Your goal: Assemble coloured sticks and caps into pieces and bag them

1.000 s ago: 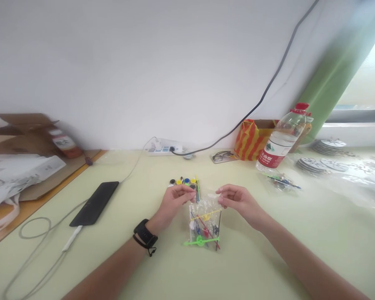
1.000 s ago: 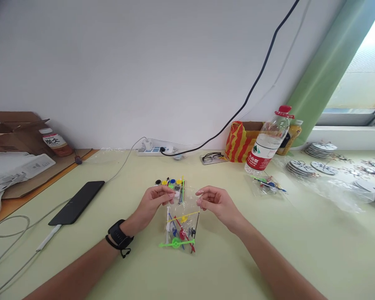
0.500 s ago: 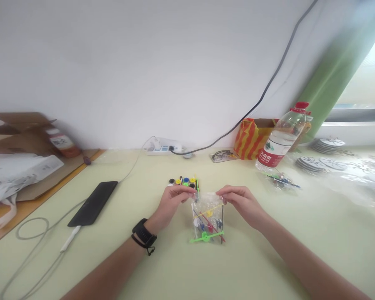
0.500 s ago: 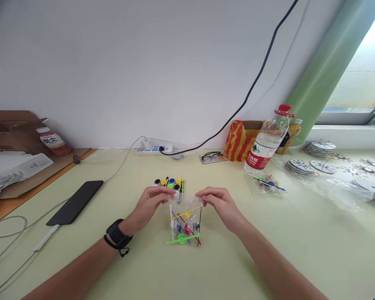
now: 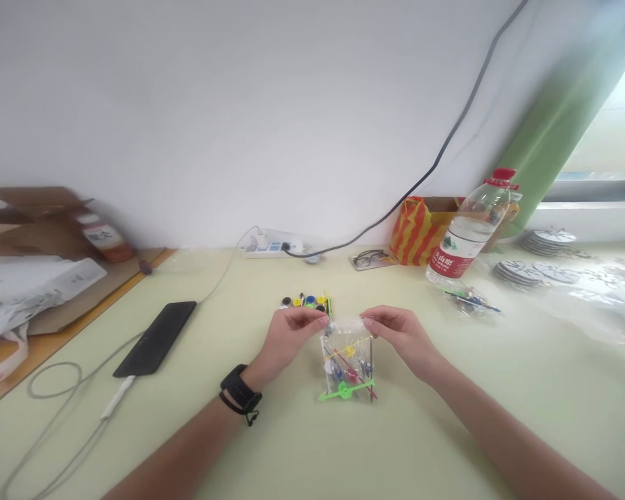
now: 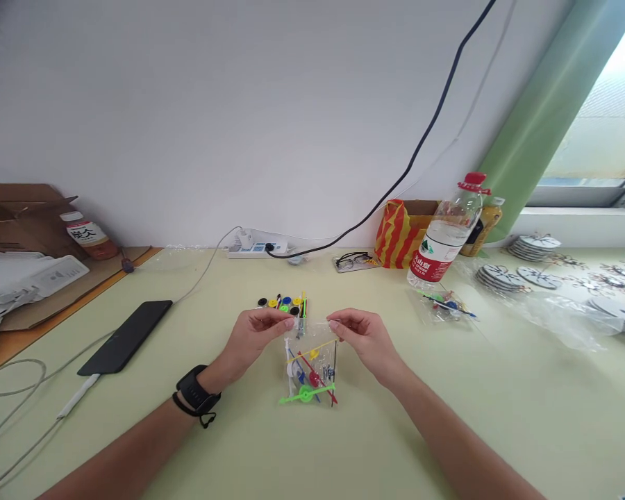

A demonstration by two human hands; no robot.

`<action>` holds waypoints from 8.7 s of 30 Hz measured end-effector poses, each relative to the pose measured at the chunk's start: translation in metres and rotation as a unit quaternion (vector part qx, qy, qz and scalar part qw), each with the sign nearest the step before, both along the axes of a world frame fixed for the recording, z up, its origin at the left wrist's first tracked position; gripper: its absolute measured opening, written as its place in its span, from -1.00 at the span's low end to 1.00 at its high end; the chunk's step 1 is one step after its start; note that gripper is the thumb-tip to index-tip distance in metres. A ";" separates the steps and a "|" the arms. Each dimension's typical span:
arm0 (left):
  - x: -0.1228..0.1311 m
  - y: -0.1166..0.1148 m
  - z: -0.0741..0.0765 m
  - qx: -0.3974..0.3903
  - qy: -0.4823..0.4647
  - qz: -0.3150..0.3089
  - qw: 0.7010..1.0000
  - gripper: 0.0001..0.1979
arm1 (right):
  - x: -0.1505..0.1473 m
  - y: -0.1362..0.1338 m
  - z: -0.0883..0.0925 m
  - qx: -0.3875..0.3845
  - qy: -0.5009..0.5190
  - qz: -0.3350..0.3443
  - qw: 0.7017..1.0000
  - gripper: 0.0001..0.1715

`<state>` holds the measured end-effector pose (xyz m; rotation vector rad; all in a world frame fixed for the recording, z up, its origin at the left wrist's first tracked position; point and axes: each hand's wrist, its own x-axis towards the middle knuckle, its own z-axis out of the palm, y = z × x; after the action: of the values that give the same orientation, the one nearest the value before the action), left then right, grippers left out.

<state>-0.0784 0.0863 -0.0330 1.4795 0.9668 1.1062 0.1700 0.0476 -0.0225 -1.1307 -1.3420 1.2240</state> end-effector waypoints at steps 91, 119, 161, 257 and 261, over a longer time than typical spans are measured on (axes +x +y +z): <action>-0.003 0.003 -0.003 0.036 0.033 -0.027 0.998 -0.75 | -0.002 0.002 -0.014 0.001 0.019 0.018 1.000 -0.64; -0.005 0.003 -0.002 0.060 0.076 -0.032 0.995 -0.72 | -0.001 0.000 -0.011 0.061 0.003 0.002 0.998 -0.77; 0.000 -0.005 -0.002 -0.029 -0.022 -0.037 0.999 -0.83 | -0.001 -0.002 -0.009 0.096 -0.038 -0.001 0.995 -0.78; 0.014 -0.023 -0.007 0.037 0.167 -0.090 0.981 -0.57 | 0.066 0.022 0.019 0.179 -0.324 -0.013 0.929 -0.57; 0.015 -0.027 -0.009 0.036 0.177 -0.112 0.977 -0.62 | 0.084 0.027 0.011 0.305 -0.376 -0.196 0.853 -0.61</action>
<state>-0.0630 0.0590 -0.0425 1.8353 0.9779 0.7347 0.2539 0.0743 -0.0118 -1.3514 -1.7669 -0.0198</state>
